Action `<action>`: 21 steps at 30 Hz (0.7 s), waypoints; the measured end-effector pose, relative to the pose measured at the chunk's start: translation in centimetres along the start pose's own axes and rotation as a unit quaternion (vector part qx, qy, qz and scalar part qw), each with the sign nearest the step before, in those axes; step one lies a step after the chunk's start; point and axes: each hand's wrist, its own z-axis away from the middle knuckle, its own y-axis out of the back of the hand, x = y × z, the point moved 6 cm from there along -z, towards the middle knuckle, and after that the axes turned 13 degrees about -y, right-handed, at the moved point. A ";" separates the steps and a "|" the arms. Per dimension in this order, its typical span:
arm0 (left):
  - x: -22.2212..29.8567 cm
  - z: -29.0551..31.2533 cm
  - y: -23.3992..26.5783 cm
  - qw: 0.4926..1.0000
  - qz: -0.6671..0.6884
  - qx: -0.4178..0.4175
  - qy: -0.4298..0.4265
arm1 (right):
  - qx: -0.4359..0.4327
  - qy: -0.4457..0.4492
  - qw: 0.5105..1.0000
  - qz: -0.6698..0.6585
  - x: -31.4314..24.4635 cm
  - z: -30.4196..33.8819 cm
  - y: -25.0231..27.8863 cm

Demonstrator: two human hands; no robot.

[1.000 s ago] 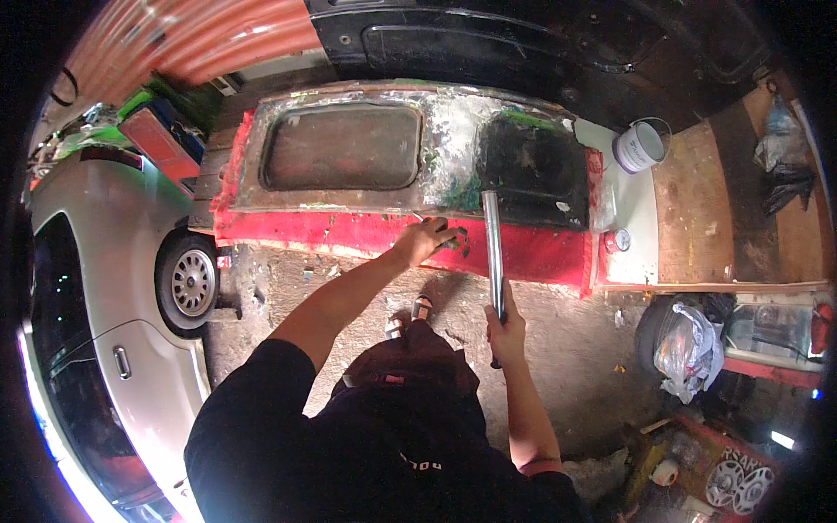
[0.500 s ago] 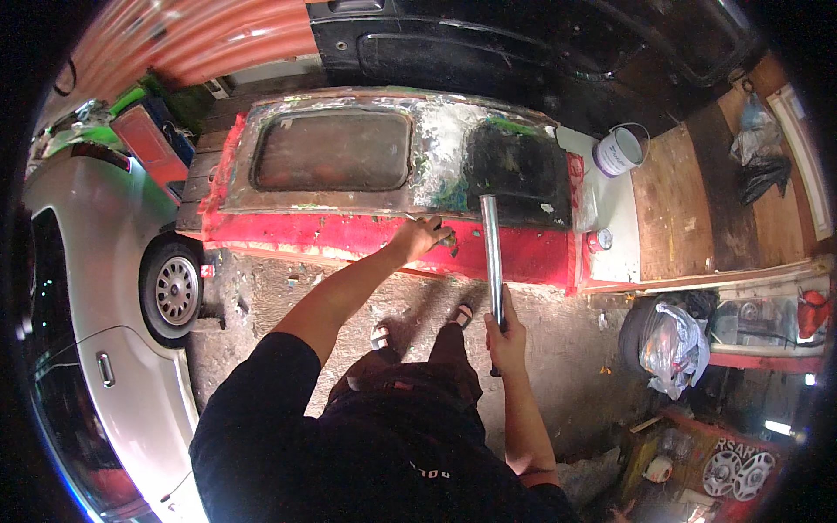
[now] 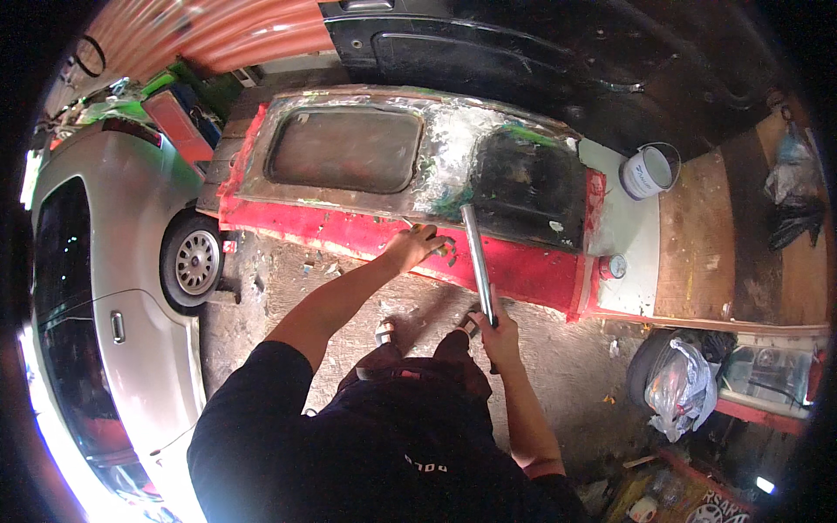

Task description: The person uses a metal scraper to remove old paint and residue from a red car door panel resting on a workbench. The person repeatedly scrapes different areas of the panel, focusing on the edges and window frame, while holding the scraper with both hands.

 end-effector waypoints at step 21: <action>-1.9 -0.7 1.2 0.988 0.131 0.064 0.044 | 0.037 0.096 0.994 -0.021 1.6 -1.3 -1.0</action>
